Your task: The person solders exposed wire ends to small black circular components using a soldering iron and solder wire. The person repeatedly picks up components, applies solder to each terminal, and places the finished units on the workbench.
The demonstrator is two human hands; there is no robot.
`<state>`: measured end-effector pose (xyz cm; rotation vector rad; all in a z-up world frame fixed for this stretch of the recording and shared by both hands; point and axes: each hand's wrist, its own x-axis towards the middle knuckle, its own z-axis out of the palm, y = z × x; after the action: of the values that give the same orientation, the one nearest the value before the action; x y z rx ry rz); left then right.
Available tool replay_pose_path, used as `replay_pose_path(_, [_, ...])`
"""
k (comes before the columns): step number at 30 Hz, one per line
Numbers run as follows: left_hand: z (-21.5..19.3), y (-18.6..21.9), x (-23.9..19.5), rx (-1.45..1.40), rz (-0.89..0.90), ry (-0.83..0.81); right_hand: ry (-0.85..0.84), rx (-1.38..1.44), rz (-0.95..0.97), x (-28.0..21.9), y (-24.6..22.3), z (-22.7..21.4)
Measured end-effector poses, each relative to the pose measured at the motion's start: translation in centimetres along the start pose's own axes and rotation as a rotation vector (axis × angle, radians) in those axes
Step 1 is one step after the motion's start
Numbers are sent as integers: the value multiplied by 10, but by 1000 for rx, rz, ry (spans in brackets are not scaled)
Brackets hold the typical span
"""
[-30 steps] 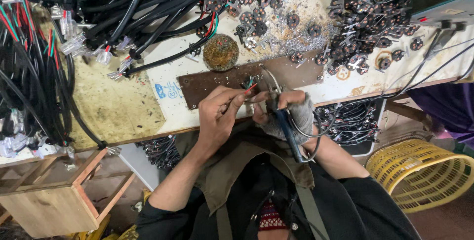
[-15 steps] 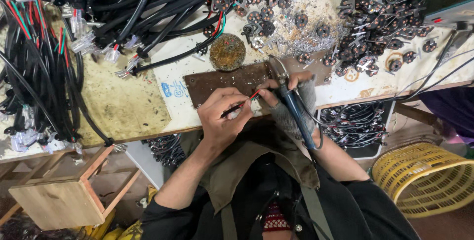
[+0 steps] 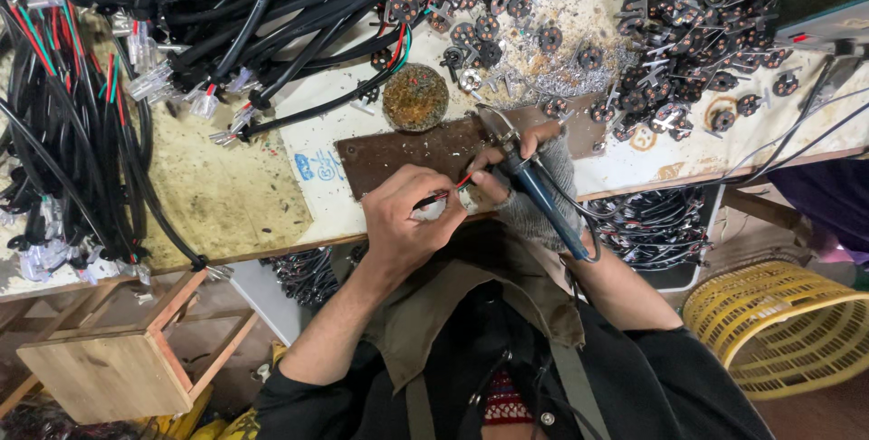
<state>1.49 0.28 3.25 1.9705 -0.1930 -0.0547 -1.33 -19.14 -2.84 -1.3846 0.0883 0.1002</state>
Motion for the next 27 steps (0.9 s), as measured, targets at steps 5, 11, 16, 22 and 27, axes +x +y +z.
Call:
replay_pose_path(5, [-1, 3, 2, 85, 126, -69, -36, -104, -32, 1, -3, -2])
replay_pose_path(11, [-13, 4, 17, 241, 1, -9, 44, -86, -39, -2, 0, 6])
replay_pose_path(16, [-25, 2, 38, 353, -135, 23, 19, -223, -108, 0, -5, 4])
replay_pose_path(22, [-24, 8, 46, 337, -216, -68, 19, -79, -20, -5, -16, -2])
replay_pose_path(27, [-12, 8, 21, 26, -129, -119, 123, -238, -150, -12, -14, 4])
